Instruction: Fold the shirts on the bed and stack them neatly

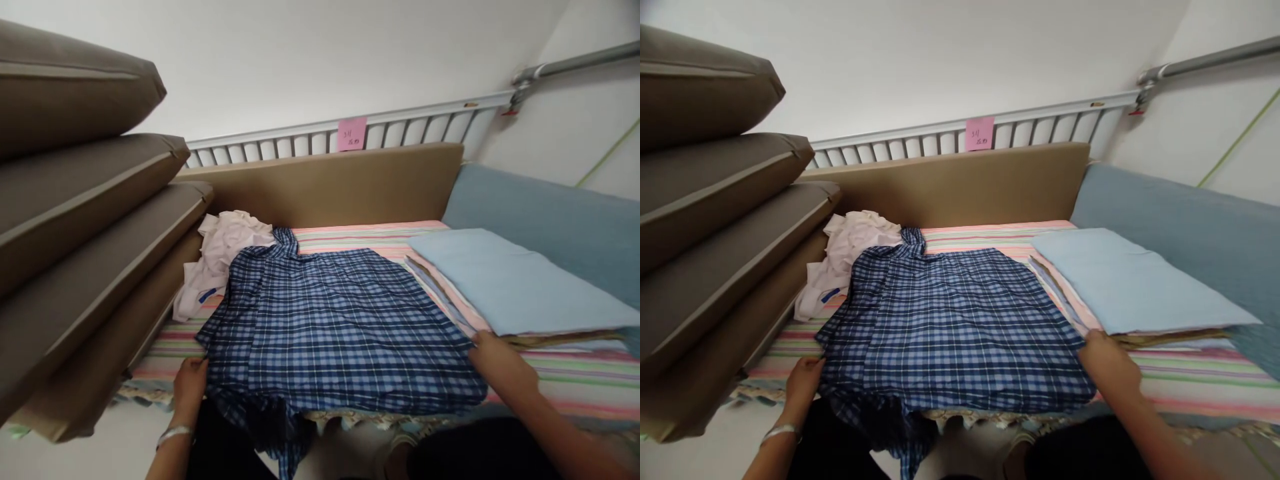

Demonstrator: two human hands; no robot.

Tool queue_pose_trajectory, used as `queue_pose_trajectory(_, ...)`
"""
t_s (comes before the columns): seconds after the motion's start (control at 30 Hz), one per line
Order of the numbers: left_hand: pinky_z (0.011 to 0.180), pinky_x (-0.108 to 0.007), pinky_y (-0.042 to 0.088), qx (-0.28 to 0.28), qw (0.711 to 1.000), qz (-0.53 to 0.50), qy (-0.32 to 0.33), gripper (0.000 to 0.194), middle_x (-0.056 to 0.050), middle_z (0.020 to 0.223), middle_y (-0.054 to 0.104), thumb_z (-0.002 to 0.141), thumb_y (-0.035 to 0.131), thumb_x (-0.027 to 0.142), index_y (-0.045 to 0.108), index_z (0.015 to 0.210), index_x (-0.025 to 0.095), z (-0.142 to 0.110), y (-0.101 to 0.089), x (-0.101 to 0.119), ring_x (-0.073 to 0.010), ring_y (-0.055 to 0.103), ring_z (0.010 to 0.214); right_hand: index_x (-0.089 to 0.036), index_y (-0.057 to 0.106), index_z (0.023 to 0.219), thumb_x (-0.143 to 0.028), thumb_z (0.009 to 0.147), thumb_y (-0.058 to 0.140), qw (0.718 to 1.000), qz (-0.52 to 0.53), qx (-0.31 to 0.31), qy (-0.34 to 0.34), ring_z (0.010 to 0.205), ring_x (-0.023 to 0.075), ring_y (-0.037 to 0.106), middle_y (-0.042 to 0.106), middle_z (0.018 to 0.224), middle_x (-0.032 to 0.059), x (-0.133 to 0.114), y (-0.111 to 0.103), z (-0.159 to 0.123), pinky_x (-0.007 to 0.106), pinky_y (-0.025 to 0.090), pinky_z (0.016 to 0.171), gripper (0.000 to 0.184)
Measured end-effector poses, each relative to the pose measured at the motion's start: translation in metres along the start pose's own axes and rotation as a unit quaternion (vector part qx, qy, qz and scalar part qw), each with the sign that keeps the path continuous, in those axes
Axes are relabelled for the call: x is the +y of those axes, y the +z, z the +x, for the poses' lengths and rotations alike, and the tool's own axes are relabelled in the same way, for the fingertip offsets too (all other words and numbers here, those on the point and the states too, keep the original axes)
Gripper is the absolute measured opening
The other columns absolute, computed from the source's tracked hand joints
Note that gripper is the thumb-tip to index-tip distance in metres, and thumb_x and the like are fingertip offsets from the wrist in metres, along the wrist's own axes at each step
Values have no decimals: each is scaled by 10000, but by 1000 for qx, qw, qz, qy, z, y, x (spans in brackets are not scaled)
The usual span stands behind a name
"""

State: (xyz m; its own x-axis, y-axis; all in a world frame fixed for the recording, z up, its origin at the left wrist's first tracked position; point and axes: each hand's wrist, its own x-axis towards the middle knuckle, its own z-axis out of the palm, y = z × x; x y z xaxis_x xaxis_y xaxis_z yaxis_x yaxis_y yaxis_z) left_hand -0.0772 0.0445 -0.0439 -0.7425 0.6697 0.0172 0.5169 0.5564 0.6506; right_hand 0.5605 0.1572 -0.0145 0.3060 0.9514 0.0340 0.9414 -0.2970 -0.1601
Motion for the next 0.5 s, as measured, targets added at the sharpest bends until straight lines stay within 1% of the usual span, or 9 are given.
queue_pose_trajectory(0.03,867,-418,440,32,998,28,41,359,-167,952,656,730,485,395,598,932,121,-5,1,7,-316,594,968,-101,615,1058,-178,797,386,999,-4,32,-28,943,327,611,628,1031,248,-16,-4,-5,423,423,787,355)
queue_pose_trajectory(0.1,964,-419,388,76,978,71,181,433,-178,1100,609,797,395,406,556,1073,114,-12,11,25,-294,539,1085,-94,581,1142,-209,805,433,988,28,83,-126,1099,304,541,588,1166,215,-58,-10,-22,400,381,944,386)
queue_pose_trajectory(0.17,1030,-384,343,52,936,88,338,453,-166,1188,580,829,344,394,552,1122,117,-16,30,43,-256,494,1163,-123,583,1170,-246,830,442,975,81,65,-198,1211,284,460,527,1287,173,-111,-9,-45,399,312,1036,388)
queue_pose_trajectory(0.2,1046,-373,328,22,917,91,388,457,-157,1223,569,832,341,388,558,1136,124,-15,42,51,-246,467,1201,-145,571,1199,-282,841,451,966,104,39,-232,1241,284,429,503,1324,151,-138,-3,-57,421,291,1052,402)
queue_pose_trajectory(0.23,1055,-380,319,-1,904,102,415,459,-144,1261,553,829,344,381,565,1148,137,-13,55,57,-243,432,1241,-181,543,1242,-334,857,450,956,126,11,-264,1276,284,389,471,1362,122,-164,6,-66,451,264,1066,424)
queue_pose_trajectory(0.3,1062,-458,290,-23,898,150,413,448,-100,1334,510,812,352,348,584,1160,188,-6,77,65,-265,344,1311,-260,457,1323,-448,879,422,932,163,-26,-324,1331,275,303,380,1435,70,-202,29,-74,491,218,1081,484)
queue_pose_trajectory(0.37,1049,-562,244,-36,904,211,371,422,-45,1362,490,776,385,315,620,1123,266,2,92,67,-299,287,1339,-330,387,1361,-524,884,377,917,169,-40,-358,1354,258,256,318,1468,28,-212,50,-64,504,190,1087,515)
queue_pose_trajectory(0.4,1040,-598,221,-48,904,236,354,409,-22,1362,492,757,407,307,635,1097,303,6,96,67,-310,273,1344,-339,393,1356,-537,885,366,921,158,-36,-355,1358,255,245,316,1470,22,-205,57,-53,504,175,1090,511)
queue_pose_trajectory(0.5,1028,-618,213,-78,898,273,337,400,4,1349,504,732,465,335,633,1093,366,11,98,67,-314,273,1344,-255,467,1319,-479,904,361,968,85,1,-237,1350,278,258,358,1446,78,-146,56,-4,504,179,1083,483)
